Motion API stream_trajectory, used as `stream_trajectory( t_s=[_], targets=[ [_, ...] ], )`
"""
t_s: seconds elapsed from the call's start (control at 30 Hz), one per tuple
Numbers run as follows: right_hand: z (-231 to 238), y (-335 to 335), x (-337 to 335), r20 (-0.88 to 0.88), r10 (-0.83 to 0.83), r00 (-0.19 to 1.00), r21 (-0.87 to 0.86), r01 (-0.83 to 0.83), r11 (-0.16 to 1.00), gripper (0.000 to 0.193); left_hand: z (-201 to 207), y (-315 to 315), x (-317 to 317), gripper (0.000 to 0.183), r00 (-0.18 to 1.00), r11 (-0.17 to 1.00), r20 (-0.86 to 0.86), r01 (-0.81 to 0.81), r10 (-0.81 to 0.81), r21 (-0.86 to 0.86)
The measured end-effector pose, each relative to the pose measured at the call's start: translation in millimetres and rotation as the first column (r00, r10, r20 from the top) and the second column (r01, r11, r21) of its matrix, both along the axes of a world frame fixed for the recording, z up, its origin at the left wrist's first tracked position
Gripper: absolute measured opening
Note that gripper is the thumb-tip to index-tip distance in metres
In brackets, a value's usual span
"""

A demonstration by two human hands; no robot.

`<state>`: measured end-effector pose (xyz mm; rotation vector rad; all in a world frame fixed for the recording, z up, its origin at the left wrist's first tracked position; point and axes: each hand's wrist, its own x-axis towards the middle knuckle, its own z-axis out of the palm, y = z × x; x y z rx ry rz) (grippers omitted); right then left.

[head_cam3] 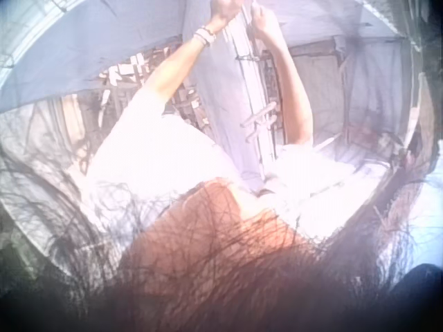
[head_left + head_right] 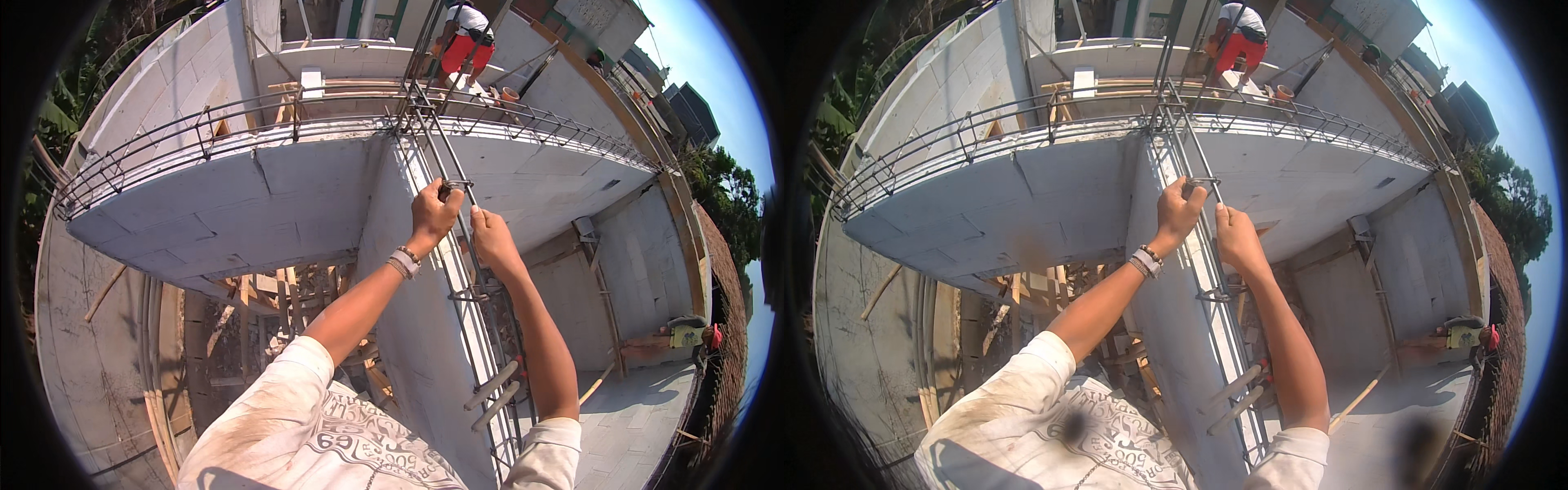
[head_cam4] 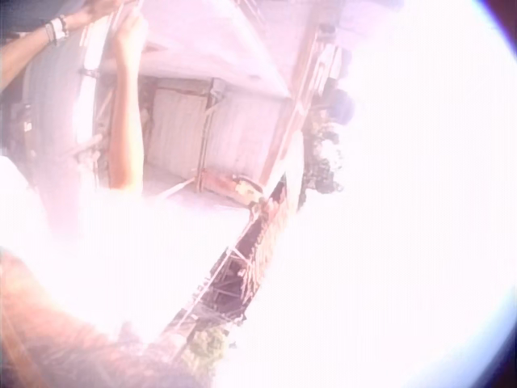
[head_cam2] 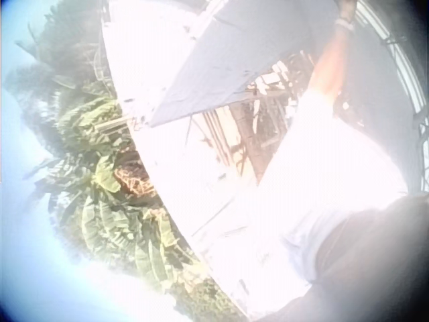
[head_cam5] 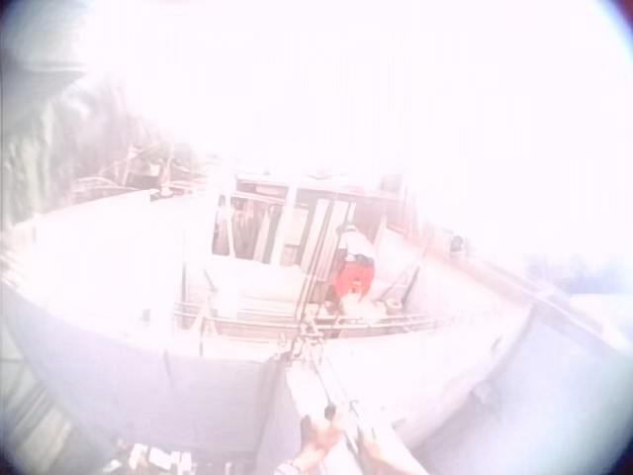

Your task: The person secures rebar intersections by hand using wire and a pair of end-cutting pliers while working on a building structure.

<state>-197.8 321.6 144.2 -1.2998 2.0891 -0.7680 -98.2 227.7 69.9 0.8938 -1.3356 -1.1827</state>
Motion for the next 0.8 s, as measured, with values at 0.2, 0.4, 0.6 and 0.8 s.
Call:
stream_trajectory(
  t_s=[0.2,0.4,0.6,0.8],
  targets=[
    [-1,1,-3,0.153,-0.062,0.986,0.018,0.060,0.998,0.052,-2,-2,2,0.036,1.000,0.997,0.019,-0.010,0.012,-0.077],
    [-6,-2,-10,0.135,-0.031,0.990,-0.040,0.037,0.999,0.052,4,-1,2,0.036,0.998,0.998,0.058,0.023,-0.020,-0.053],
    [-12,3,-9,0.098,0.044,0.994,-0.034,-0.041,0.999,0.053,4,8,2,0.038,0.996,1.000,0.086,-0.030,0.029,0.010],
    [-16,3,-9,0.059,-0.003,0.998,-0.068,0.007,0.998,0.049,3,8,-6,0.035,0.996,0.996,0.024,-0.082,0.081,0.033]
  ],
)
